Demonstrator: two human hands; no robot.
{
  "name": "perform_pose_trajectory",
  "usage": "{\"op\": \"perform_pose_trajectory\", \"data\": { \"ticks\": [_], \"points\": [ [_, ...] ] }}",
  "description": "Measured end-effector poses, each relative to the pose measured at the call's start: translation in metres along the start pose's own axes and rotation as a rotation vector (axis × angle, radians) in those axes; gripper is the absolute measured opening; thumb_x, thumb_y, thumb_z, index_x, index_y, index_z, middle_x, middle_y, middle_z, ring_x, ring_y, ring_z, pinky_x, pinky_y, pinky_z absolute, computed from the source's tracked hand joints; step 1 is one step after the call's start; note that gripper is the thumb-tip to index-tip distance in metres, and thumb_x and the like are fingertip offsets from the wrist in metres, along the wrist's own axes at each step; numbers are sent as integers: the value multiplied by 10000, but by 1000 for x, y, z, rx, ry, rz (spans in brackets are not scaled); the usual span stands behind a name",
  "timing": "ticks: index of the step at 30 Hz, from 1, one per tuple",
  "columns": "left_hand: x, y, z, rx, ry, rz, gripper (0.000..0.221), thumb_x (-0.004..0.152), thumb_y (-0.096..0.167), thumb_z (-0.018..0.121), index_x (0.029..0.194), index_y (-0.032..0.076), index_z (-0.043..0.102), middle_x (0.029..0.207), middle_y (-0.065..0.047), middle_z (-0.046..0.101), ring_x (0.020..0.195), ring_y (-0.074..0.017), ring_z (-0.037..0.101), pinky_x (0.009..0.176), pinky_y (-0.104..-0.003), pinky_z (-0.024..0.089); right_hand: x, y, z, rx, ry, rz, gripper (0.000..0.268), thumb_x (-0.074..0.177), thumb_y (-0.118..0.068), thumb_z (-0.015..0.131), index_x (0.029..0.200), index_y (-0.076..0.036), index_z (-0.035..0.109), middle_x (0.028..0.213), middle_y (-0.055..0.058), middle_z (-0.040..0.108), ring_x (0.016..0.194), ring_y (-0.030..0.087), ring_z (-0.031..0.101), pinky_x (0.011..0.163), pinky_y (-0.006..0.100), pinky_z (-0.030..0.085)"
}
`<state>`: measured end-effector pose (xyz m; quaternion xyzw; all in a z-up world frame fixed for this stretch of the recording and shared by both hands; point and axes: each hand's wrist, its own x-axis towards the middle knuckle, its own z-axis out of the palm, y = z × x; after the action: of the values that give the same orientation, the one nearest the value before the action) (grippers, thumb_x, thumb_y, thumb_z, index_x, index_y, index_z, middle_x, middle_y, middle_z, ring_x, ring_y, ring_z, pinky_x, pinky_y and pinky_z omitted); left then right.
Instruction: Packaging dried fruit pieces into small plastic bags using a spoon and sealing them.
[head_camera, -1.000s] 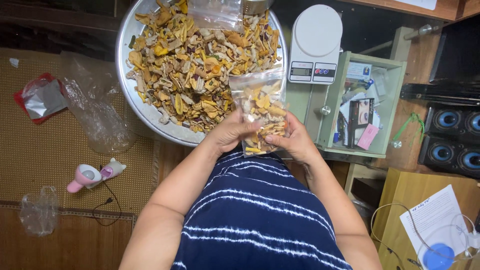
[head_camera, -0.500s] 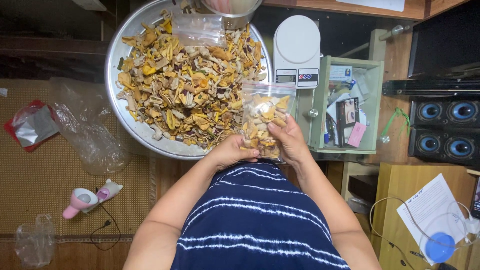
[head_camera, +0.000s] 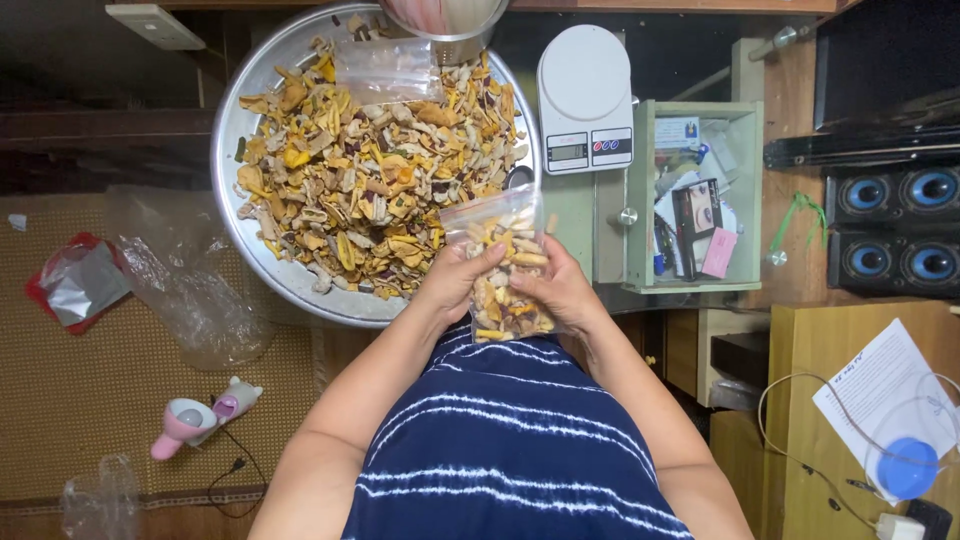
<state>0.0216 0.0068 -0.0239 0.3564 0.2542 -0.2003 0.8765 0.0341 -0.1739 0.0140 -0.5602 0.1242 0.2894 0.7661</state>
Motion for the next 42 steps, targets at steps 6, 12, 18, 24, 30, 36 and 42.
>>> {"op": "perform_pose_trajectory", "data": {
  "ticks": [6, 12, 18, 24, 30, 36, 42],
  "points": [
    [5, 10, -1, -44, 49, 6, 363, 840, 83, 854, 1139, -40, 690, 1034, -227, 760, 917, -311, 765, 838, -496, 635, -14, 11, -8, 50, 47, 20, 720, 744, 9, 867, 1394, -56, 564, 1100, 143, 706, 957, 228, 738, 837, 377, 652],
    [15, 9, 10, -230, 43, -56, 324, 909, 110, 778, 1178, -44, 684, 1144, -252, 726, 1045, -350, 727, 960, -549, 570, -21, -8, -19, 121, 53, 38, 632, 769, -13, 853, 1345, -28, 592, 1106, 175, 727, 904, 251, 752, 755, 400, 665],
    [43, -13, 3, -176, -7, -142, 366, 991, 340, 676, 1230, 63, 680, 1097, -182, 736, 1022, -320, 737, 920, -551, 602, -8, -16, -53, 232, -6, 111, 537, 833, -31, 806, 1324, 34, 598, 1061, 195, 736, 832, 261, 766, 671, 410, 664],
    [12, 8, 49, -171, 56, -155, 297, 996, 416, 627, 1156, 174, 687, 1090, -30, 709, 1052, -217, 700, 967, -471, 580, 9, -24, -122, 292, 53, 187, 413, 878, -84, 771, 1243, 49, 630, 997, 234, 747, 799, 306, 775, 658, 408, 659],
    [10, -4, 39, -255, 151, -114, 307, 986, 319, 627, 1219, 125, 676, 1245, -122, 695, 1204, -319, 656, 1056, -562, 515, 26, -67, -182, 248, 182, 151, 420, 895, -80, 763, 1241, 76, 583, 994, 252, 736, 791, 296, 774, 646, 421, 654],
    [-5, -29, 12, -296, 268, -53, 322, 997, 325, 597, 1234, 126, 687, 1213, -113, 726, 1150, -296, 685, 1031, -527, 527, 97, -115, -240, 188, 295, 27, 273, 960, -116, 709, 1173, -27, 565, 1024, 129, 740, 825, 227, 765, 675, 373, 661],
    [-32, -59, -5, -429, 262, 108, 333, 1034, 241, 554, 1280, 28, 625, 1141, -162, 722, 1053, -306, 702, 931, -469, 564, 201, -119, -290, 168, 222, -3, 273, 986, -58, 620, 1253, -10, 581, 1053, 150, 731, 810, 217, 749, 641, 294, 643]
  ]
}}
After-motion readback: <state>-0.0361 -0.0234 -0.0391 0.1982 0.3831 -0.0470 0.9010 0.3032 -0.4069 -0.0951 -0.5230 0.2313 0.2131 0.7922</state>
